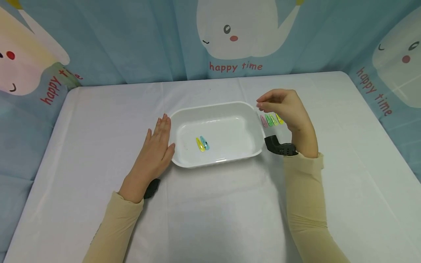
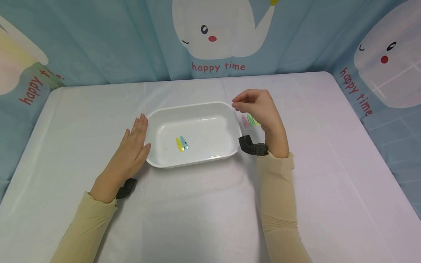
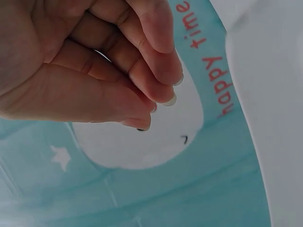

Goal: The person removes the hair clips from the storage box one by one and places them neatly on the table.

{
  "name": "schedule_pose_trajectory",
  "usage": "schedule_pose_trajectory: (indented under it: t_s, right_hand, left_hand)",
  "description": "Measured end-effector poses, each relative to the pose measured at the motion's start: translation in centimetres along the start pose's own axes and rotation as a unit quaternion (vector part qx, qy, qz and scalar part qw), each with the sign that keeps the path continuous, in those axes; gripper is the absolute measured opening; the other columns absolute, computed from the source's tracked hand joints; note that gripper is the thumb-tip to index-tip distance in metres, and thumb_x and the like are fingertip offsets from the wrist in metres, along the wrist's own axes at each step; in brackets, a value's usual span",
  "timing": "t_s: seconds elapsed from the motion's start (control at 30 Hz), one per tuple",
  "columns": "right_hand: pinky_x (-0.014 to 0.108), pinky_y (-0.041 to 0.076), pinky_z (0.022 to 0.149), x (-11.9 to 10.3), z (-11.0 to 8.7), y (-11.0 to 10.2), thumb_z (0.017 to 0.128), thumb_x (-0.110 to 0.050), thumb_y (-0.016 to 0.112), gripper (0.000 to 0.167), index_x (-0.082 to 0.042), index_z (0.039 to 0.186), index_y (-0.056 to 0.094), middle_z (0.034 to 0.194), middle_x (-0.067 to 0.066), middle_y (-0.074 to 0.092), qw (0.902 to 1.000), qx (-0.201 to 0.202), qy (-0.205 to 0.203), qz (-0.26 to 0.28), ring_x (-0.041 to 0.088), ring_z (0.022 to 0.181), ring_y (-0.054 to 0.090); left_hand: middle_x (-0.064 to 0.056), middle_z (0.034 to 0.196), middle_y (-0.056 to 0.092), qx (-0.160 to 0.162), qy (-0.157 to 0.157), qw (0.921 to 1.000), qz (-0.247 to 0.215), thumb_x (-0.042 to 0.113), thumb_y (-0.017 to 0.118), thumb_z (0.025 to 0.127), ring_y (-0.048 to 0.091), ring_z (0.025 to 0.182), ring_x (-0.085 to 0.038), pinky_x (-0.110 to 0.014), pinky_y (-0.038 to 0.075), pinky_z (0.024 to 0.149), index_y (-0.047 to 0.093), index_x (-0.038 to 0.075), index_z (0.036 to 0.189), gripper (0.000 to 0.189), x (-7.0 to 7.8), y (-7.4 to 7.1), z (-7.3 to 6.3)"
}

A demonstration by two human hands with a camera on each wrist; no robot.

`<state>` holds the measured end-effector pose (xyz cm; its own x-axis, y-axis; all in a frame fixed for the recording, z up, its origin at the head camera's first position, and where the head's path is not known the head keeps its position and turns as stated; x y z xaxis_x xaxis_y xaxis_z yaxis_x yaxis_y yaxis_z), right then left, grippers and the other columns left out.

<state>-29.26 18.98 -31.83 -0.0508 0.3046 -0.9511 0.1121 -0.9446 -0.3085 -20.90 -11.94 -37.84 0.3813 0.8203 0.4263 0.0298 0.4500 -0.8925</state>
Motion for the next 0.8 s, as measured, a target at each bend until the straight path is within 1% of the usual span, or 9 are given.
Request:
schedule_pose_trajectory:
  t_s: [0.13,0.27,0.47,0.57,0.67,0.8]
  right_hand:
    - [0.024,0.05,0.071,-0.3,0.0,1.8,0.083,-0.003,0.067,0.008,0.0,0.09,0.071,0.079,0.002,0.068,0.9995,-0.031,0.001,-0.005,0.017,0.076,0.064]
    - [0.025,0.05,0.072,-0.4,0.0,3.1,0.085,-0.002,0.065,0.01,0.004,0.092,0.069,0.081,0.003,0.068,0.9985,-0.054,0.003,-0.012,0.018,0.077,0.064]
    - [0.028,0.046,0.072,-0.6,0.0,4.4,0.083,-0.006,0.069,0.01,0.001,0.091,0.069,0.081,0.004,0.068,0.9967,-0.072,0.009,-0.037,0.021,0.078,0.062]
    - [0.028,0.046,0.072,-0.7,0.0,5.5,0.083,-0.006,0.069,0.01,0.001,0.091,0.069,0.082,0.006,0.068,0.9949,-0.089,0.007,-0.046,0.02,0.077,0.062]
    - [0.03,0.048,0.074,-1.0,0.0,6.5,0.083,-0.004,0.068,0.01,0.002,0.091,0.069,0.083,0.007,0.067,0.9924,-0.111,-0.004,-0.053,0.023,0.078,0.061]
    - [0.032,0.049,0.074,-0.9,-0.2,7.0,0.084,-0.005,0.067,0.009,0.001,0.091,0.069,0.084,0.008,0.066,0.9898,-0.123,-0.012,-0.071,0.027,0.08,0.06]
  left_hand:
    - [-0.012,0.157,0.002,0.0,0.001,1.0,0.001,0.019,0.035,0.098,0.001,0.144,-0.025,-0.057,0.009,0.11,0.005,-0.001,0.15,0.063,0.0,0.0,0.0]
    - [-0.012,0.157,0.002,0.001,0.002,1.0,0.003,0.019,0.035,0.098,0.002,0.144,-0.026,-0.057,0.009,0.11,0.006,-0.002,0.15,0.063,0.0,0.0,0.0]
    - [-0.012,0.157,0.002,-0.001,0.0,1.0,0.006,0.019,0.035,0.098,0.002,0.144,-0.027,-0.057,0.008,0.11,0.006,-0.002,0.15,0.063,0.0,-0.1,-0.1]
    - [-0.012,0.157,0.002,-0.002,-0.001,1.0,0.007,0.019,0.035,0.098,0.002,0.144,-0.028,-0.056,0.008,0.11,0.005,-0.002,0.15,0.063,-0.1,-0.2,-0.1]
    - [-0.012,0.157,0.002,0.0,0.0,1.0,0.006,0.019,0.036,0.098,0.003,0.144,-0.028,-0.056,0.008,0.11,0.006,-0.002,0.15,0.063,-0.1,-0.2,0.0]
    - [-0.012,0.157,0.001,-0.005,-0.001,1.0,0.003,0.019,0.035,0.099,0.002,0.144,-0.028,-0.056,0.007,0.11,0.005,-0.002,0.15,0.063,-0.1,0.1,0.0]
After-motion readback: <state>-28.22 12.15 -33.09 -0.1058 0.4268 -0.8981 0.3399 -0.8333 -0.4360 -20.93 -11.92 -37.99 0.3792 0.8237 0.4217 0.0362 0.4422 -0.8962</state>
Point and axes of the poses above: each hand's wrist, its own z-axis towards the middle knuckle, its own y-axis out of the palm, x = y × z, the point moved 10 cm from there along z, towards the middle knuckle
